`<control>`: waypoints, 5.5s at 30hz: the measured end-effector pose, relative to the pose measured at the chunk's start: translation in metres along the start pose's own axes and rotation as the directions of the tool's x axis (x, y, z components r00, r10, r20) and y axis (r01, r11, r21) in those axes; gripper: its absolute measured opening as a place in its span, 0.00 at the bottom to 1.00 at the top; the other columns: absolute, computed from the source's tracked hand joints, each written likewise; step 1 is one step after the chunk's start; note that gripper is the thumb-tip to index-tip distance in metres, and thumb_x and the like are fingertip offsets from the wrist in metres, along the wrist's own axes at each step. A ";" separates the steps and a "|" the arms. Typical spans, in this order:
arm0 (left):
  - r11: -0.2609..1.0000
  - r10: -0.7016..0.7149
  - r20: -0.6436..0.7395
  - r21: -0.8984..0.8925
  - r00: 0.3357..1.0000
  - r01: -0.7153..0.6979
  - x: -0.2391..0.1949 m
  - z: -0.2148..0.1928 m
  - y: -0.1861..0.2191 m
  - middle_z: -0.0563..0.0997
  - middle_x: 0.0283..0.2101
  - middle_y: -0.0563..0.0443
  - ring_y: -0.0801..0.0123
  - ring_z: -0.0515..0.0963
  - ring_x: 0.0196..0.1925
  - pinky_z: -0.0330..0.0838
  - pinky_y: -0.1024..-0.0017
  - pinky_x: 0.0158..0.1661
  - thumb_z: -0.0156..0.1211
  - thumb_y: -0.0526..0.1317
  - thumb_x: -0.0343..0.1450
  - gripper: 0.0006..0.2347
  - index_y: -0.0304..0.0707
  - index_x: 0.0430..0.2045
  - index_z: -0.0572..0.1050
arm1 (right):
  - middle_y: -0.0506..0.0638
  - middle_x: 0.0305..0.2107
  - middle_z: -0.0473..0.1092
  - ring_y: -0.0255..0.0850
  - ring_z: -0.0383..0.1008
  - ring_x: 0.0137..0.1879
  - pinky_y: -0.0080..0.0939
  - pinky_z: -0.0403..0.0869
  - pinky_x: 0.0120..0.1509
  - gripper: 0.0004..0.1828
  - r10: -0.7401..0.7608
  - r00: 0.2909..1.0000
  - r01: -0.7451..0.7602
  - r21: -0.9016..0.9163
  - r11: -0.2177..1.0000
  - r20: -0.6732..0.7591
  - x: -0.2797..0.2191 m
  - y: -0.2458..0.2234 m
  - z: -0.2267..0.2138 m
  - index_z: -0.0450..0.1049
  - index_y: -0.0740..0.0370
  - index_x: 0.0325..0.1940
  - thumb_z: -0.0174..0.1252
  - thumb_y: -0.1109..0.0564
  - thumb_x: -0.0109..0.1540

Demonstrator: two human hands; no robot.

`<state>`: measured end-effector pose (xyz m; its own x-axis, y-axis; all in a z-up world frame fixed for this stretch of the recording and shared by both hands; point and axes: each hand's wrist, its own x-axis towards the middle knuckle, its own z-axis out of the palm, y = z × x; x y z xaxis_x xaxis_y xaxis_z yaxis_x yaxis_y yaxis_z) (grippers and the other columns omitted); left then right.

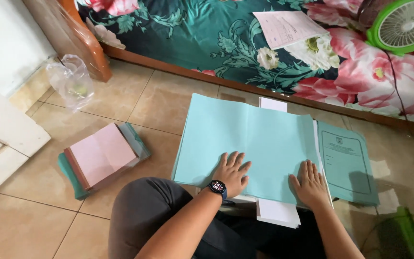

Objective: Folding large light blue sheets of paper and placing them into green file folders while sitting on the floor.

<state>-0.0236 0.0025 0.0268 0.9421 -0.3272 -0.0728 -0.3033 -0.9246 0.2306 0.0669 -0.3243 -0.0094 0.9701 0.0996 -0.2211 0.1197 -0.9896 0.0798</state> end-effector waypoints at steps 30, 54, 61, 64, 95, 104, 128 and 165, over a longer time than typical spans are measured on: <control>0.986 0.088 -0.134 -0.128 0.987 -0.105 0.116 0.018 0.138 0.50 0.75 0.32 0.42 0.46 0.78 0.40 0.37 0.69 0.45 0.54 0.75 0.26 0.49 0.69 0.60 | 0.50 0.54 0.71 0.49 0.76 0.53 0.55 0.79 0.50 0.11 0.435 0.851 0.154 0.931 0.331 -0.295 -0.026 0.054 -0.018 0.77 0.51 0.49 0.51 0.62 0.69; 0.979 0.102 0.008 -0.180 0.995 -0.099 0.120 0.011 0.134 0.43 0.77 0.34 0.45 0.36 0.80 0.25 0.35 0.69 0.34 0.55 0.76 0.25 0.59 0.71 0.56 | 0.67 0.52 0.75 0.65 0.74 0.59 0.68 0.74 0.57 0.22 0.503 0.859 -0.328 0.656 0.680 -0.091 0.083 0.185 0.107 0.74 0.64 0.65 0.46 0.49 0.74; 0.958 0.066 -0.122 -0.271 0.990 -0.098 0.122 0.022 0.131 0.51 0.75 0.33 0.45 0.45 0.79 0.31 0.38 0.70 0.35 0.56 0.78 0.23 0.52 0.66 0.65 | 0.64 0.64 0.67 0.59 0.68 0.67 0.59 0.70 0.67 0.22 0.378 0.450 0.164 0.491 0.856 -0.809 0.007 0.108 -0.037 0.67 0.64 0.74 0.45 0.66 0.74; 0.879 0.038 -0.107 -0.470 0.994 -0.084 0.125 0.025 0.117 0.63 0.72 0.39 0.52 0.51 0.78 0.28 0.44 0.71 0.19 0.65 0.77 0.34 0.47 0.61 0.71 | 0.63 0.65 0.69 0.58 0.70 0.66 0.54 0.70 0.67 0.23 0.130 0.382 0.242 0.234 0.942 -0.915 -0.038 0.038 -0.085 0.70 0.68 0.70 0.44 0.66 0.71; 0.784 -0.092 -0.255 -0.614 0.962 -0.088 0.007 -0.014 -0.004 0.77 0.42 0.44 0.55 0.83 0.42 0.82 0.63 0.37 0.54 0.38 0.74 0.14 0.34 0.54 0.72 | 0.65 0.35 0.74 0.47 0.69 0.31 0.52 0.73 0.36 0.26 0.352 0.934 -0.061 0.942 0.330 -0.063 -0.048 0.009 -0.017 0.74 0.66 0.67 0.51 0.63 0.64; 0.778 0.006 -0.208 -0.614 0.978 -0.136 0.014 0.000 0.001 0.81 0.36 0.48 0.62 0.83 0.39 0.80 0.66 0.37 0.56 0.39 0.72 0.10 0.36 0.44 0.78 | 0.77 0.62 0.63 0.71 0.61 0.69 0.71 0.62 0.69 0.27 0.211 0.974 0.007 0.951 0.309 -0.076 -0.080 -0.033 -0.066 0.64 0.71 0.70 0.53 0.63 0.66; 0.342 -0.256 -0.058 -0.939 0.965 0.034 0.030 0.013 -0.005 0.85 0.32 0.57 0.78 0.76 0.29 0.72 0.79 0.35 0.61 0.46 0.72 0.13 0.35 0.38 0.83 | 0.57 0.68 0.60 0.52 0.62 0.72 0.49 0.64 0.72 0.41 -0.079 0.880 0.413 0.673 0.614 -0.469 -0.110 -0.132 -0.066 0.59 0.62 0.70 0.67 0.56 0.55; 0.338 -0.384 -0.163 -0.941 0.909 -0.026 0.032 0.022 -0.007 0.78 0.26 0.57 0.76 0.70 0.26 0.67 0.77 0.30 0.62 0.45 0.70 0.13 0.33 0.38 0.82 | 0.64 0.64 0.68 0.52 0.69 0.69 0.51 0.70 0.68 0.40 -0.052 0.996 0.076 0.978 0.192 -0.067 -0.096 -0.102 -0.073 0.60 0.65 0.72 0.62 0.64 0.56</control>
<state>0.0054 -0.0057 0.0017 0.9960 0.0897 0.0031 0.0077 -0.1206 0.9927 -0.0227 -0.2258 0.0743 0.9745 0.1579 -0.1596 -0.1099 -0.2842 -0.9525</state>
